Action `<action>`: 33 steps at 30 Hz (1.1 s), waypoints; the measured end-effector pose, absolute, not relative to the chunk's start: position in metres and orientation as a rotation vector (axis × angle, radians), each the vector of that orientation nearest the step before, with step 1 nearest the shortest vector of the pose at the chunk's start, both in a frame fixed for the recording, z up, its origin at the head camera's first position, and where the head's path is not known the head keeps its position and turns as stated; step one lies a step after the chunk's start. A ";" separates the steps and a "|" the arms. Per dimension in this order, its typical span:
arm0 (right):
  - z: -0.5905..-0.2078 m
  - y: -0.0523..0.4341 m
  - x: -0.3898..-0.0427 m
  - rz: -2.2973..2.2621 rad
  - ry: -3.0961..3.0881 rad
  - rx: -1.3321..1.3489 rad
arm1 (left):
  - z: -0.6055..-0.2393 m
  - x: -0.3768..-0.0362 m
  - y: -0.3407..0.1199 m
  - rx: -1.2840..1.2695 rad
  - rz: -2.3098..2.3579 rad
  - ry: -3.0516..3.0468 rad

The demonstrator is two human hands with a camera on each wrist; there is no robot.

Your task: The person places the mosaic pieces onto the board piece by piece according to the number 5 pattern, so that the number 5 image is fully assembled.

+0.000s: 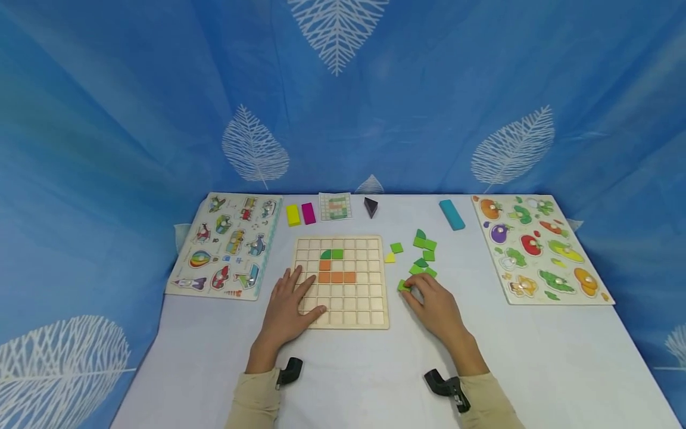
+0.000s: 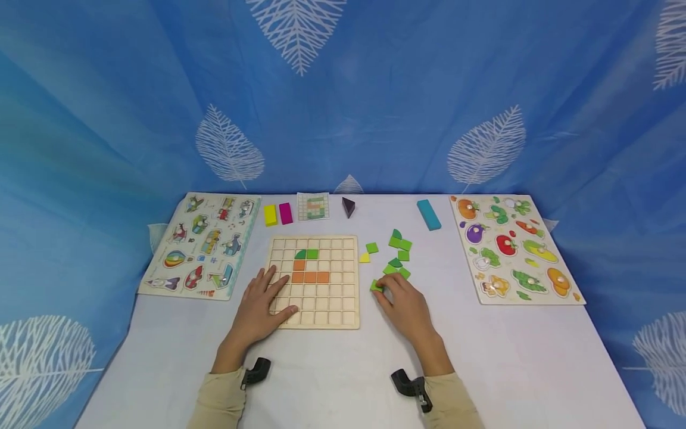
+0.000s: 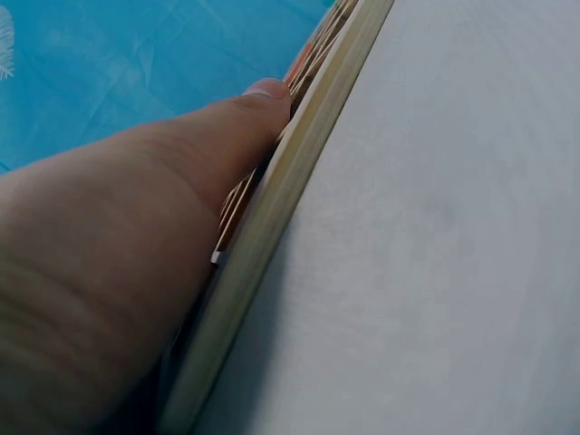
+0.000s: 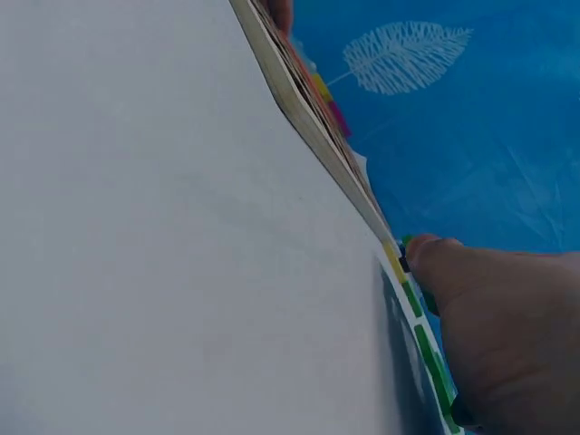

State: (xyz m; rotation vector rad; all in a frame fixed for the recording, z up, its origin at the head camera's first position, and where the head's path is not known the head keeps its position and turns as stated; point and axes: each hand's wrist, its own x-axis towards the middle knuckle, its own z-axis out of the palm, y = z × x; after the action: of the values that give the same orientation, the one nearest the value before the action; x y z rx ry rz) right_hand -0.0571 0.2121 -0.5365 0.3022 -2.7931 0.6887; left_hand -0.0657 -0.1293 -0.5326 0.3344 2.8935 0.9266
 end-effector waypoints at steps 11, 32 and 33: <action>-0.515 0.168 -0.103 0.793 -2.795 0.533 | -0.536 -0.065 -0.130 0.335 0.926 2.886; -0.522 0.117 -0.163 0.634 -2.983 0.641 | -0.539 -0.066 -0.132 0.361 0.905 2.908; -0.522 0.117 -0.163 0.634 -2.975 0.638 | -0.539 -0.067 -0.132 0.363 0.909 2.915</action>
State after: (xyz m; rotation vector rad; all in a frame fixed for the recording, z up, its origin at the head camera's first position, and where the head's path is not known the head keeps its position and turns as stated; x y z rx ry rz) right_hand -0.1630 0.1166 -0.5218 0.6382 -2.9745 0.6339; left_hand -0.0665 -0.1320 -0.5388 0.3632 2.9147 0.9087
